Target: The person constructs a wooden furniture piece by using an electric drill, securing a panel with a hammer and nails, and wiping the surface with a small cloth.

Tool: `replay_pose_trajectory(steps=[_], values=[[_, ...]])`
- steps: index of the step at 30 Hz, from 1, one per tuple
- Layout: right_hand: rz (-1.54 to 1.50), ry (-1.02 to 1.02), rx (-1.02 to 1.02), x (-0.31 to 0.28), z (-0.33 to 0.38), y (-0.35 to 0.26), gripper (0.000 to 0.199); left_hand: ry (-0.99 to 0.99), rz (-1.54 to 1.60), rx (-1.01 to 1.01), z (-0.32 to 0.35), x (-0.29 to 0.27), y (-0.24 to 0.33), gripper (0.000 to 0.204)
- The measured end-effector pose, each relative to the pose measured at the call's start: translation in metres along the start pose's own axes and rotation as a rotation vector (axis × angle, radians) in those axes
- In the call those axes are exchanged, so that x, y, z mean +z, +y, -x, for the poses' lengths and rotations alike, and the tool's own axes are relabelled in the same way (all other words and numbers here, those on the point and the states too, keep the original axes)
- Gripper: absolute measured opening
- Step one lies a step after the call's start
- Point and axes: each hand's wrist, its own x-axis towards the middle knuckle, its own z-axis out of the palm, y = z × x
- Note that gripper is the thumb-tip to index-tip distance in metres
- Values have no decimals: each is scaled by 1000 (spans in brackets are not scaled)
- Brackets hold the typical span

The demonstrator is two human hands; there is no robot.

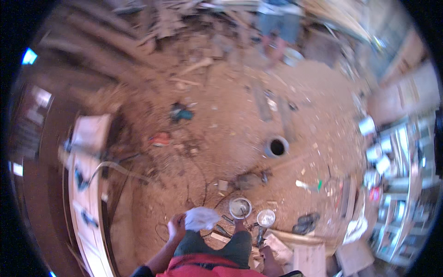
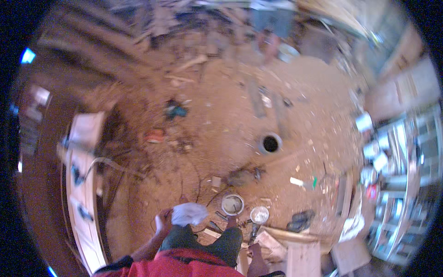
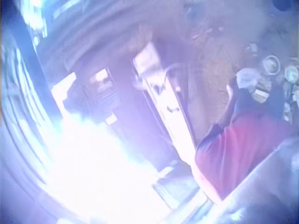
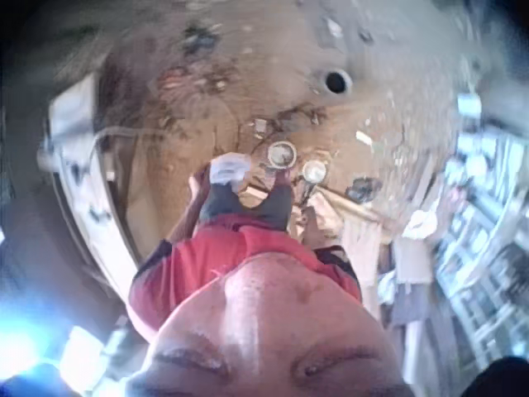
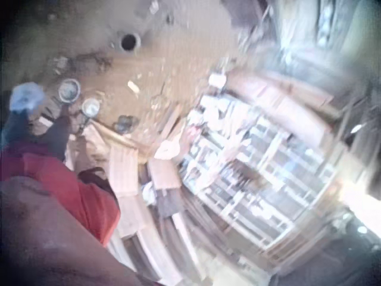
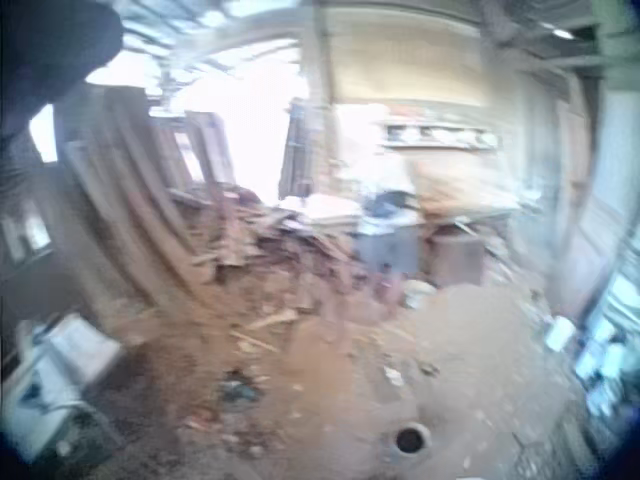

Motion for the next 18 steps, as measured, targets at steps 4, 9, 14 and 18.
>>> replay_pose_trajectory(steps=[4,9,14,18], values=[[-591,123,415,-97,10,-98,13,-131,391,-230,-23,-96,-4,25],[-954,388,680,-207,-16,-218,18,-97,708,-86,-42,-249,-8,30],[-835,596,178,-290,-57,-293,21,112,1031,-138,-55,-379,-14,32],[-521,554,213,-353,-64,-366,31,584,1284,-85,-83,-476,-39,35]])
